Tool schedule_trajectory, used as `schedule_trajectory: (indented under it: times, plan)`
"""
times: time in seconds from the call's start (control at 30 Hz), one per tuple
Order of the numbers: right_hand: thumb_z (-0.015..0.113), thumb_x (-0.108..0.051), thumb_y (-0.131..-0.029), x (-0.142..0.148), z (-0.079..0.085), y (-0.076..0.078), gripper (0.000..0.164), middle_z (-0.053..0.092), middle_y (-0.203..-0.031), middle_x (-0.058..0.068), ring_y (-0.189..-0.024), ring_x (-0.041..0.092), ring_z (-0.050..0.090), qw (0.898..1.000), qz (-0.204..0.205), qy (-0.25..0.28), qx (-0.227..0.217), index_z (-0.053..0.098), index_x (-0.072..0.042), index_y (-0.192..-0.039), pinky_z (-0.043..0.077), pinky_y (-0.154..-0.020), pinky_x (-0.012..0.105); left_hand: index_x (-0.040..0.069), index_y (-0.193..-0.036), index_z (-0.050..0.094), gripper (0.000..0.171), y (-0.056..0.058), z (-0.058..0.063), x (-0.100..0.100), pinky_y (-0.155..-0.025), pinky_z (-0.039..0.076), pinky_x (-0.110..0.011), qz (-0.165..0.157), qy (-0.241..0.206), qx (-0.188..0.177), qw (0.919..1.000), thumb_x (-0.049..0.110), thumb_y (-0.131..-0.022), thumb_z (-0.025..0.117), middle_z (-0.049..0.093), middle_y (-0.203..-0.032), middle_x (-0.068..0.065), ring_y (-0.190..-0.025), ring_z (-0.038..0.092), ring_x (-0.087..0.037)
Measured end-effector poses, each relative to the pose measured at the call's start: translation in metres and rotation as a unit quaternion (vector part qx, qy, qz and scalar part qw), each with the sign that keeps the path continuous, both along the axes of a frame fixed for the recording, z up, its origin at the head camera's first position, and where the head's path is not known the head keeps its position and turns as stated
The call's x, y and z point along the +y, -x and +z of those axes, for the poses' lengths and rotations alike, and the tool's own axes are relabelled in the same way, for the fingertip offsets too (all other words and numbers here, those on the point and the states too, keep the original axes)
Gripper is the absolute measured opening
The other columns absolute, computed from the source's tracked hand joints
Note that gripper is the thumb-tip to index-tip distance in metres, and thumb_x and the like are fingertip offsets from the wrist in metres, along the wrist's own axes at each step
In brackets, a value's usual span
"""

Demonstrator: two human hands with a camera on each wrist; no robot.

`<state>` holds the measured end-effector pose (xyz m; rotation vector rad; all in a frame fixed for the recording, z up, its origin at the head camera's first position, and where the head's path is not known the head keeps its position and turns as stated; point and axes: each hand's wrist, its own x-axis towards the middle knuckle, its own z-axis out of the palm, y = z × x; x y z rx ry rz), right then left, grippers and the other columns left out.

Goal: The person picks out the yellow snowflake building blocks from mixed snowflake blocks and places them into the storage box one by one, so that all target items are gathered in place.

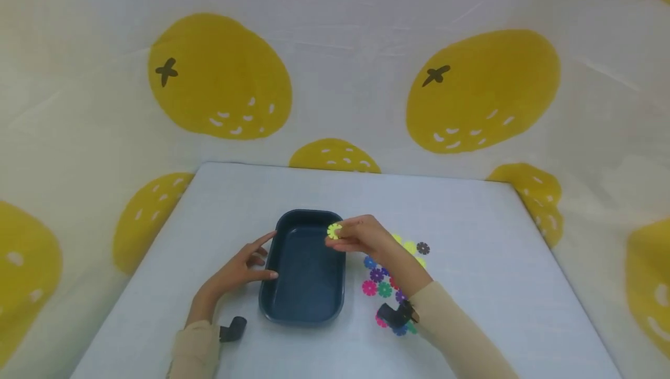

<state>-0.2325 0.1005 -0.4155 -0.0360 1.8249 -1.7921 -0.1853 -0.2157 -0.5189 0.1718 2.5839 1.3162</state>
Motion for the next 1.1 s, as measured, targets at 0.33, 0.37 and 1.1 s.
schedule_trajectory:
  times: [0.33, 0.37, 1.1]
  plan:
    - [0.060, -0.002, -0.096, -0.072, -0.002, 0.031, 0.031, 0.074, -0.097, 0.021, -0.082, 0.024, 0.076, 0.999, 0.005, 0.010, -0.033, 0.059, 0.009, -0.124, 0.058, -0.067, 0.026, 0.043, -0.153, 0.031, 0.095, 0.001, -0.002, 0.001, -0.090, 0.049, -0.046, 0.013, -0.004, -0.015, 0.9998, 0.045, -0.074, 0.085, 0.050, -0.128, -0.011, -0.111, 0.054, -0.027]
    - [0.060, -0.001, -0.096, -0.076, -0.005, 0.033, 0.030, 0.074, -0.095, 0.021, -0.080, 0.024, 0.076, 0.999, 0.000, 0.011, -0.044, 0.059, 0.010, -0.123, 0.058, -0.066, 0.026, 0.046, -0.152, 0.031, 0.095, 0.001, -0.003, 0.001, -0.090, 0.049, -0.045, 0.017, -0.006, -0.019, 0.9997, 0.045, -0.074, 0.086, 0.050, -0.128, -0.010, -0.111, 0.053, -0.026]
    - [0.059, 0.003, -0.095, -0.103, -0.071, 0.052, 0.026, 0.072, -0.087, 0.023, -0.072, 0.026, 0.075, 0.981, -0.116, -0.025, -0.150, 0.059, 0.017, -0.117, 0.059, -0.070, 0.029, 0.048, -0.150, 0.034, 0.094, -0.004, 0.000, 0.001, -0.090, 0.048, -0.048, 0.021, -0.022, -0.016, 0.9994, 0.040, -0.073, 0.087, 0.050, -0.128, -0.008, -0.111, 0.054, -0.025]
